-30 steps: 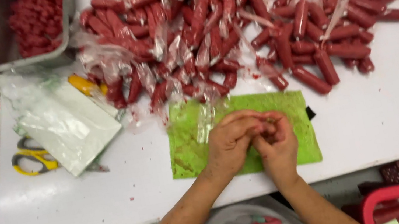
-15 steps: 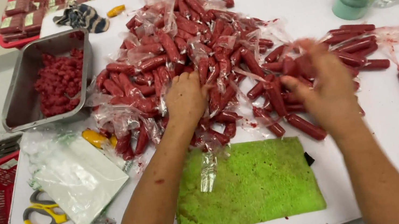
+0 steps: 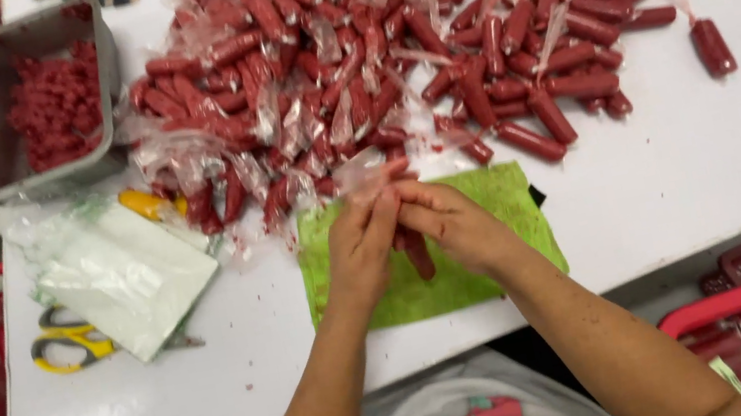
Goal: The person picks up red food sticks from a pile on a table and places them into plastic sleeves by hand, occasionally moving the pile or handling empty sleeves.
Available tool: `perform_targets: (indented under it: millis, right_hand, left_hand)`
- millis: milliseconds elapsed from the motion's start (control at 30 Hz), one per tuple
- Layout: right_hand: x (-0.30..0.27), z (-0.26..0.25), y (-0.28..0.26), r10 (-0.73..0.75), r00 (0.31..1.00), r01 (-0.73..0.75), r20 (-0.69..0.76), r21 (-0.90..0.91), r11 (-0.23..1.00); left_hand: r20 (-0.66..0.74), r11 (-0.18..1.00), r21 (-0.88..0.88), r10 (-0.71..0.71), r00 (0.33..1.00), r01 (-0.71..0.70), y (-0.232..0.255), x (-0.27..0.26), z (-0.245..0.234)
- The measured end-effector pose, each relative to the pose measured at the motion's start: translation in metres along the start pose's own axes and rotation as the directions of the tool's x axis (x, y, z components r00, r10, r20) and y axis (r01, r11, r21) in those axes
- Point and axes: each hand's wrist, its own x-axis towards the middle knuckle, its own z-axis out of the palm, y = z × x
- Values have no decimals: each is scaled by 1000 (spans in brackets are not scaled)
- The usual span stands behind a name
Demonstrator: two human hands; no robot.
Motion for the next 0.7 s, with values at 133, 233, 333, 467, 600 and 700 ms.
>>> perform_targets:
  millis: [133,233,333,467,600,700]
  right_hand:
    - [-33,-27,46,-156,987,108,-47,-528,842]
    - [-49,-26,33,-209,978,150,-8,-668,729]
    - [-47,11,-5,-18,996,4,-87,-168,986]
    - [-41,21,-33,164,983,-74,-84,639,766]
    - [-41,37,-43,155,970,-4,-185,629,777]
    - [-41,37,-24,149,958,33,-244,613,789]
  left_hand:
    - [-88,891,-453,-70,994,23,21,0,26]
    - [-8,761,-637,-164,986,122,34,-4,25]
    - [34,789,-608,-86,996,89,50,-4,14]
    - [177,930,-367,94,980,-23,39,2,-18]
    - [125,989,138,-76,989,59,51,-43,19]
    - [-66,887,393,290,955,-243,23,-57,31]
